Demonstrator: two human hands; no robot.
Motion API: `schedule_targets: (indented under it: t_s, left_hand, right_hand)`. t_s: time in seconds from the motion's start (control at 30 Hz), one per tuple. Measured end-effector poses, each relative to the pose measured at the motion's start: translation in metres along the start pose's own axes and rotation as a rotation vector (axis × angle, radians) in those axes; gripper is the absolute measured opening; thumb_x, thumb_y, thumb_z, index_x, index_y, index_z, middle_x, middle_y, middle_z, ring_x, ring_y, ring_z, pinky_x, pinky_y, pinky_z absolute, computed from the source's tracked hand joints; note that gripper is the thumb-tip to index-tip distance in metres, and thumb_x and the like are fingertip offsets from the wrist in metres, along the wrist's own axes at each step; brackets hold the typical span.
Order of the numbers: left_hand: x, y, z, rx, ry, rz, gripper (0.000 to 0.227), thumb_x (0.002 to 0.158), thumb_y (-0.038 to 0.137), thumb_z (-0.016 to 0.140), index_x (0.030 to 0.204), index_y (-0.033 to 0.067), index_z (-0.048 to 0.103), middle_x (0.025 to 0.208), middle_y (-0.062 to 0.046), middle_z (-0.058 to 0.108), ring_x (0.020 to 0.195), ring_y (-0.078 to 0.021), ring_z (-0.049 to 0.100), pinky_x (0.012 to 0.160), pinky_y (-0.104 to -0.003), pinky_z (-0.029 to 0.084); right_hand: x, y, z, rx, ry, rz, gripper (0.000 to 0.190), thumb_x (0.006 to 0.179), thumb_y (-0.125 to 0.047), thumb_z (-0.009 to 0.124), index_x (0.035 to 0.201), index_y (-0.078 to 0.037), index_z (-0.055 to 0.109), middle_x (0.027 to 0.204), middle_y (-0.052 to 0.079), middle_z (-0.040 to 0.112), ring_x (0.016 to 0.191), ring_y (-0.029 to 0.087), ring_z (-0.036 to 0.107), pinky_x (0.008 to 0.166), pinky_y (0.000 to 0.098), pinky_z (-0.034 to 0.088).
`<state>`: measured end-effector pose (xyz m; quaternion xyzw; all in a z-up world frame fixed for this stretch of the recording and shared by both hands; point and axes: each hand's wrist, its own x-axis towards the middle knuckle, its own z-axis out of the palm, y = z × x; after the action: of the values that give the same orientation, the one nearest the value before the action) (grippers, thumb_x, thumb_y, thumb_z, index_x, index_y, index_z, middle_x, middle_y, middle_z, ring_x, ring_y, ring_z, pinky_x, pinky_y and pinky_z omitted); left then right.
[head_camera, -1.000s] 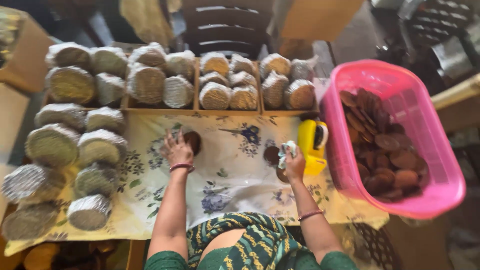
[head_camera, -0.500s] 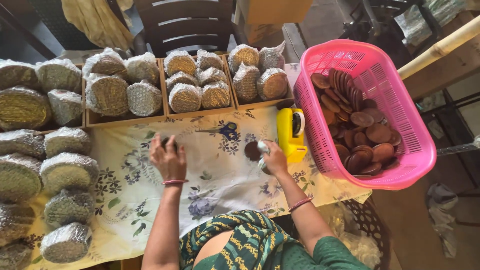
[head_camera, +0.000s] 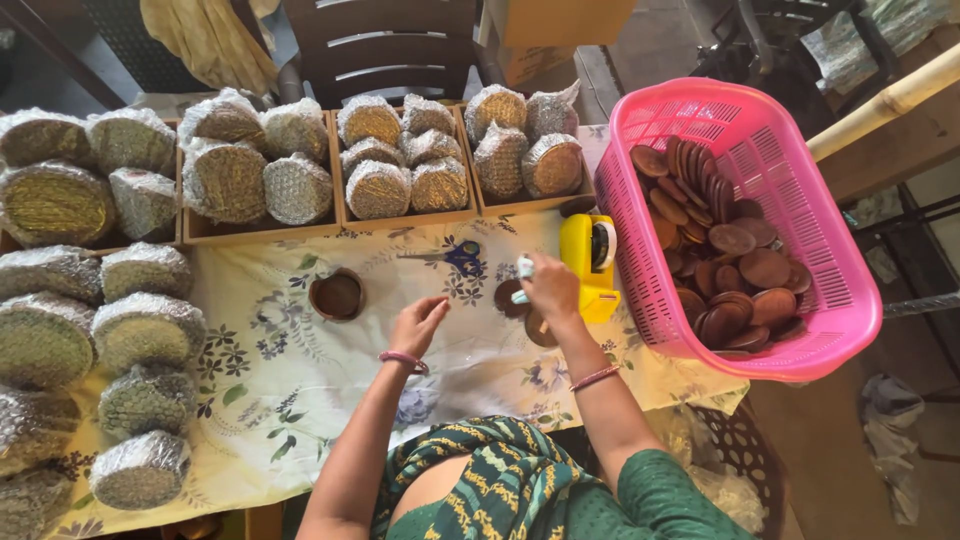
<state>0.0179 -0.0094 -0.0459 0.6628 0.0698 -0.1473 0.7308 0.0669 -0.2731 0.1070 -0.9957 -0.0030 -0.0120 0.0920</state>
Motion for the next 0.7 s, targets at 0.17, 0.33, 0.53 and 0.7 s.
schedule_targets:
  t_s: [0.17,0.33,0.53,0.7]
  left_hand:
    - [-0.012,0.015,0.007,-0.755,-0.057,-0.346,0.048,0.102,0.048,0.051,0.139,0.0191,0.052,0.118,-0.006,0.072,0.107,-0.0219,0.068,0.086,-0.039,0.055]
    - [-0.033,0.052,0.014,-0.969,-0.023,-0.315,0.047,0.098,0.042,0.059,0.136,0.0149,0.054,0.114,-0.005,0.072,0.103,-0.0211,0.069,0.084,-0.042,0.057]
    - [-0.001,-0.009,0.009,-0.711,0.167,-0.075,0.048,0.094,0.012,0.071,0.139,0.003,0.058,0.118,-0.007,0.071,0.102,-0.0187,0.07,0.086,-0.034,0.059]
    - [-0.015,0.021,0.005,-0.541,0.171,-0.082,0.059,0.083,-0.002,0.071,0.136,0.0167,0.051,0.112,-0.007,0.072,0.096,-0.0177,0.072,0.082,-0.032,0.06]
  right_hand:
    - [-0.034,-0.063,0.012,0.455,-0.108,-0.447,0.047,0.073,-0.019,0.081,0.119,-0.013,0.073,0.107,0.013,0.073,0.098,0.033,0.071,0.086,0.0428,0.057]
    - [-0.052,-0.1,0.018,0.562,-0.146,-0.37,0.067,0.074,-0.015,0.081,0.137,-0.006,0.059,0.12,0.019,0.063,0.11,0.035,0.065,0.093,0.0432,0.054]
    - [-0.059,-0.075,0.07,1.126,-0.254,-0.373,0.071,0.078,-0.011,0.078,0.142,0.002,0.05,0.133,0.023,0.058,0.121,0.034,0.058,0.103,0.0424,0.047]
    - [-0.053,-0.024,0.065,0.575,0.077,0.039,0.025,0.084,-0.021,0.081,0.103,-0.006,0.074,0.108,0.01,0.07,0.095,0.023,0.071,0.086,0.0338,0.057]
